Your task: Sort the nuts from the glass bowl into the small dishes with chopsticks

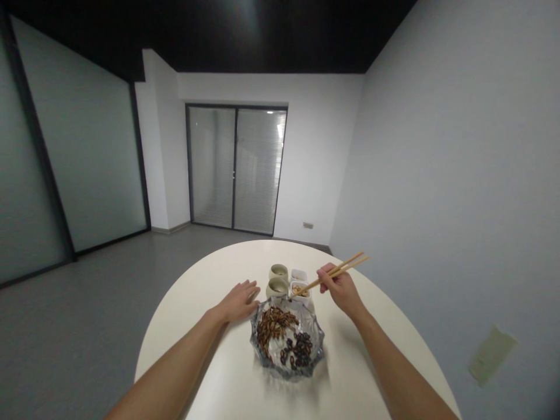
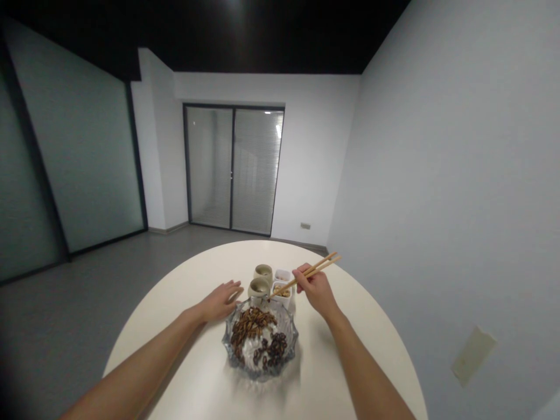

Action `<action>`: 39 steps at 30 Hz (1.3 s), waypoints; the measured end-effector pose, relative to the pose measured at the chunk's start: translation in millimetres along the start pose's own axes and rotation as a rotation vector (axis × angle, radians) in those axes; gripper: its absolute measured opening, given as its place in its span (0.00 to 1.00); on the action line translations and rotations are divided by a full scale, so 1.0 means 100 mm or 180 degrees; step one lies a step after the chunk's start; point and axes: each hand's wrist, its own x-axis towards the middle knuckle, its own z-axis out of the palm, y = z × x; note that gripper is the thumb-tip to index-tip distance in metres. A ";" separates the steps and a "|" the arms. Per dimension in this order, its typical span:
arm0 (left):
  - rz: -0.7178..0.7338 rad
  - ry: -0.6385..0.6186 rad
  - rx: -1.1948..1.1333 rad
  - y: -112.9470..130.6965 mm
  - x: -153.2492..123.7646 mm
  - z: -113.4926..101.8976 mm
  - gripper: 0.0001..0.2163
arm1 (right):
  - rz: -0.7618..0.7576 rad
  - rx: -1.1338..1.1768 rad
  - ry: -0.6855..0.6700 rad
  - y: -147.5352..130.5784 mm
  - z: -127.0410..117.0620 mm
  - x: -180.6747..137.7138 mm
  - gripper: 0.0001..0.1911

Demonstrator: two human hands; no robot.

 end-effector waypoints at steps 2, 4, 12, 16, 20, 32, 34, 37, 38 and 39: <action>0.0012 0.0022 -0.0011 -0.01 0.00 -0.01 0.25 | -0.0055 0.0036 0.0130 0.02 0.02 0.16 0.22; 0.0010 0.0013 -0.0019 -0.01 0.00 -0.03 0.25 | -0.0105 0.0052 0.0226 0.05 0.06 0.33 0.23; -0.0018 -0.0008 -0.0073 -0.01 -0.01 -0.08 0.25 | -0.0287 -0.0482 0.0680 0.19 0.37 0.70 0.24; -0.0008 0.0000 -0.0087 -0.04 -0.01 -0.08 0.25 | -0.0289 -0.0868 0.0518 0.30 0.54 0.64 0.25; -0.0004 -0.0020 -0.0076 -0.03 -0.01 -0.08 0.25 | -0.0214 -0.0991 0.0420 0.36 0.54 0.54 0.25; -0.0017 -0.0009 -0.0002 -0.01 0.01 0.02 0.25 | 0.0005 -0.0165 0.0373 0.10 0.10 -0.02 0.24; -0.0027 -0.0017 0.0008 0.01 0.01 0.02 0.25 | 0.0034 -0.0103 0.0089 0.08 0.07 -0.17 0.23; -0.0051 -0.0032 0.0007 0.05 0.00 0.02 0.25 | 0.0032 -0.0187 -0.0316 0.03 0.03 -0.34 0.21; -0.0053 -0.0034 0.0008 0.06 0.00 0.02 0.25 | 0.0029 -0.0236 -0.0404 0.01 0.02 -0.37 0.20; -0.0050 -0.0039 0.0012 0.07 -0.01 0.02 0.25 | 0.0024 -0.0267 -0.0412 0.00 0.01 -0.38 0.19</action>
